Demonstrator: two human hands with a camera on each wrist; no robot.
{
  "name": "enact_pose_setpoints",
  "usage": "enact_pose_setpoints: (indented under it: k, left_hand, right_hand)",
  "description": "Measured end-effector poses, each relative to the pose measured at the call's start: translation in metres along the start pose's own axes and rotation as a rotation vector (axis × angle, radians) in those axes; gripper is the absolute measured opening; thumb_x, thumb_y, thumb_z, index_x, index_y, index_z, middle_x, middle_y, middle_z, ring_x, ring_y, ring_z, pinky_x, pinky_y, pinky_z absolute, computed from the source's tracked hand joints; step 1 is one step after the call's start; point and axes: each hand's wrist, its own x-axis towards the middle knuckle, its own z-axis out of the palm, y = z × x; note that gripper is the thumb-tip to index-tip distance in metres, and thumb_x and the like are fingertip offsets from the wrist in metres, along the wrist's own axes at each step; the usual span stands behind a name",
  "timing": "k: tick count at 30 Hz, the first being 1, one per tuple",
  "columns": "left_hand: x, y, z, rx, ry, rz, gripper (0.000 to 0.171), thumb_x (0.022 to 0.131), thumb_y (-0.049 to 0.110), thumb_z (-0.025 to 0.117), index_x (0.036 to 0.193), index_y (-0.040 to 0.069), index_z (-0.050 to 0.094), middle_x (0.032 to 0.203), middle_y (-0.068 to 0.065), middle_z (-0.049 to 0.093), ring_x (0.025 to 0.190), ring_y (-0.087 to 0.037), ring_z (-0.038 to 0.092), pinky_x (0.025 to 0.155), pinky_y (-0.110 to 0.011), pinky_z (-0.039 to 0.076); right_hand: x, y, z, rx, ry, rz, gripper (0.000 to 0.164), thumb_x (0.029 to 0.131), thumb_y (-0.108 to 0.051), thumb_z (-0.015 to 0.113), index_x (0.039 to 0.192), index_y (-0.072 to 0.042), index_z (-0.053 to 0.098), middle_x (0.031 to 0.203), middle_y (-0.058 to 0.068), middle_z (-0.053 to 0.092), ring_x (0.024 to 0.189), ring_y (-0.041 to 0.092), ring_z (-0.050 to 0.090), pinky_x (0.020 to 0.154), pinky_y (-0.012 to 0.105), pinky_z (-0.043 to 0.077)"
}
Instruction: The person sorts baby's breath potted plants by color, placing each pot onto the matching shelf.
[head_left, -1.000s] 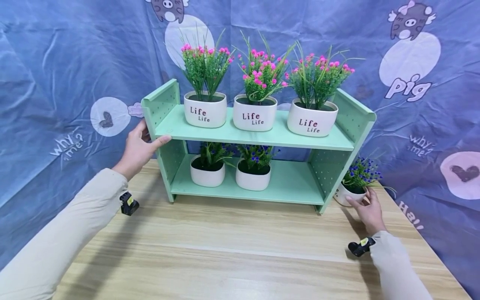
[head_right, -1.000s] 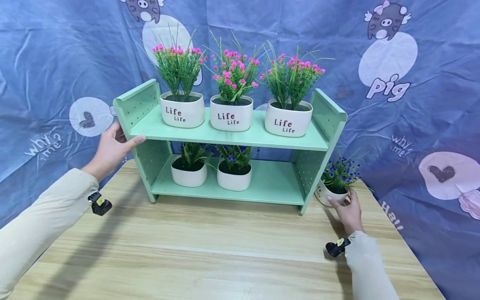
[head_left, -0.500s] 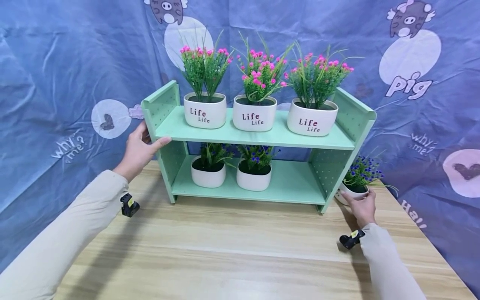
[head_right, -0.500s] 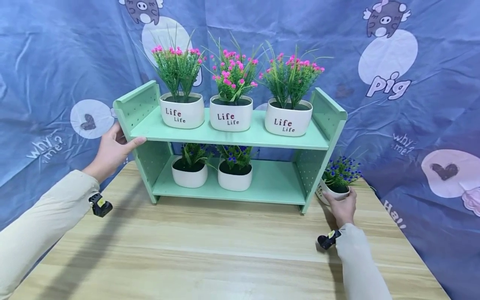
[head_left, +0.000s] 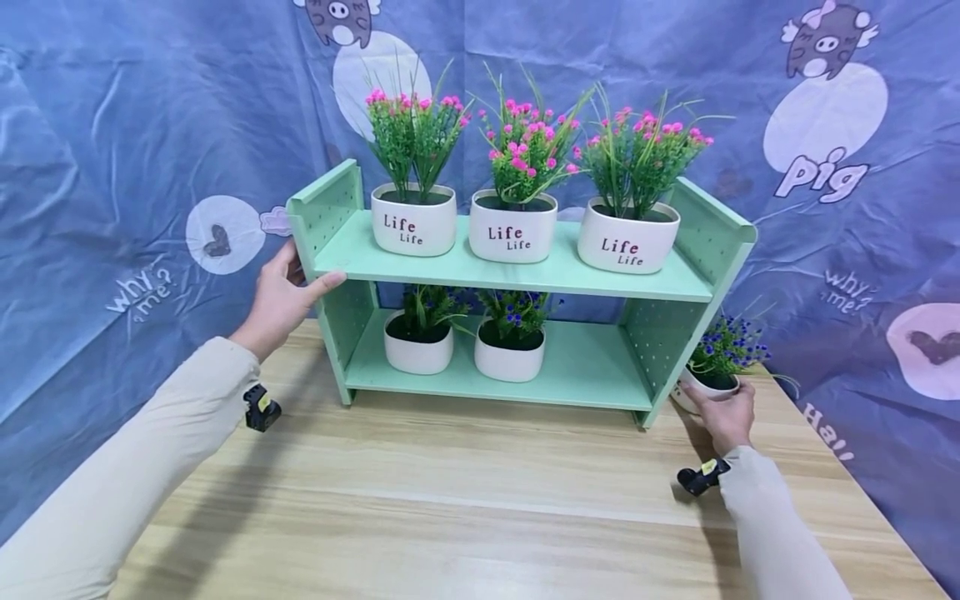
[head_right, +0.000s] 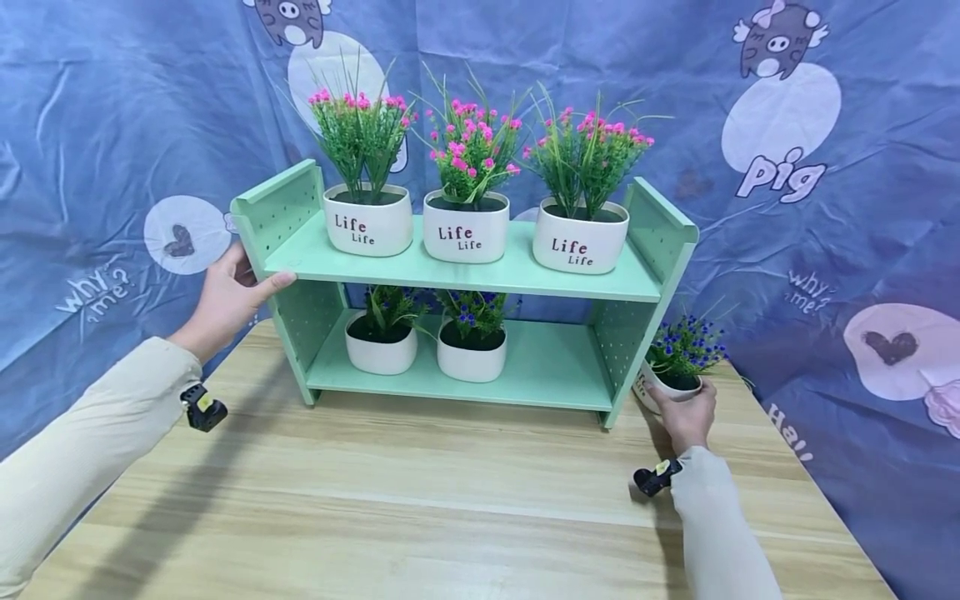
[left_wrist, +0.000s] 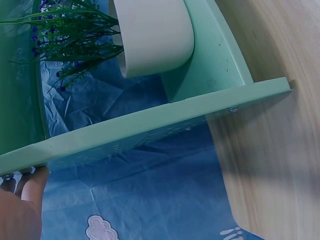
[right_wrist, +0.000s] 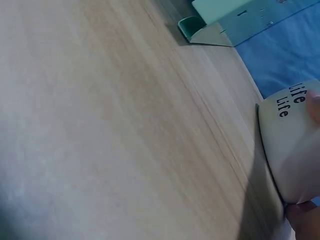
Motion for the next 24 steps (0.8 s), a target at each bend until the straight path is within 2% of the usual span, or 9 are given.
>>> enact_pose_setpoints:
  k: [6,11,18,22,24]
  left_hand:
    - [0.001,-0.002,0.000,0.008,-0.003,-0.009,0.070,0.085,0.021,0.074,0.145,0.013,0.039,0.137,-0.017,0.052,0.124,-0.025,0.051,0.100,-0.028,0.047]
    - [0.000,0.001,0.000,0.006,-0.007,-0.006,0.069,0.086,0.021,0.074,0.145,0.013,0.039,0.138,-0.017,0.052,0.126,-0.026,0.051,0.101,-0.031,0.047]
    - [-0.001,0.004,0.000,0.012,-0.004,0.006,0.068,0.086,0.024,0.074,0.145,0.014,0.040,0.138,-0.016,0.052,0.126,-0.025,0.050,0.100,-0.028,0.048]
    - [-0.001,0.002,0.001,0.021,0.000,0.001,0.069,0.086,0.026,0.073,0.145,0.016,0.040,0.138,-0.016,0.052,0.125,-0.024,0.052,0.097,-0.025,0.049]
    - [0.000,0.001,0.001,0.018,0.002,0.001,0.069,0.085,0.027,0.074,0.145,0.016,0.040,0.138,-0.015,0.052,0.124,-0.024,0.052,0.096,-0.024,0.049]
  right_hand:
    - [-0.003,0.000,-0.009,-0.048,-0.005,0.022,0.094,0.082,-0.030,0.074,0.148,0.002,0.015,0.148,0.027,0.029,0.133,0.040,0.033,0.115,0.045,0.027]
    - [-0.008,-0.004,-0.020,-0.022,-0.006,0.028,0.093,0.082,-0.033,0.075,0.147,-0.001,0.017,0.149,0.024,0.030,0.133,0.038,0.033,0.117,0.042,0.025]
    - [-0.014,-0.013,-0.035,-0.026,0.004,0.027,0.085,0.080,-0.037,0.077,0.143,-0.008,0.028,0.146,0.017,0.034,0.131,0.031,0.036,0.115,0.040,0.029]
    - [-0.022,-0.018,-0.045,-0.077,-0.014,0.011,0.089,0.081,-0.038,0.077,0.148,-0.009,0.025,0.147,0.017,0.034,0.129,0.028,0.040,0.113,0.039,0.033]
    - [-0.026,-0.020,-0.050,-0.107,-0.026,-0.011,0.091,0.081,-0.038,0.076,0.149,-0.008,0.022,0.147,0.017,0.034,0.124,0.025,0.043,0.109,0.034,0.038]
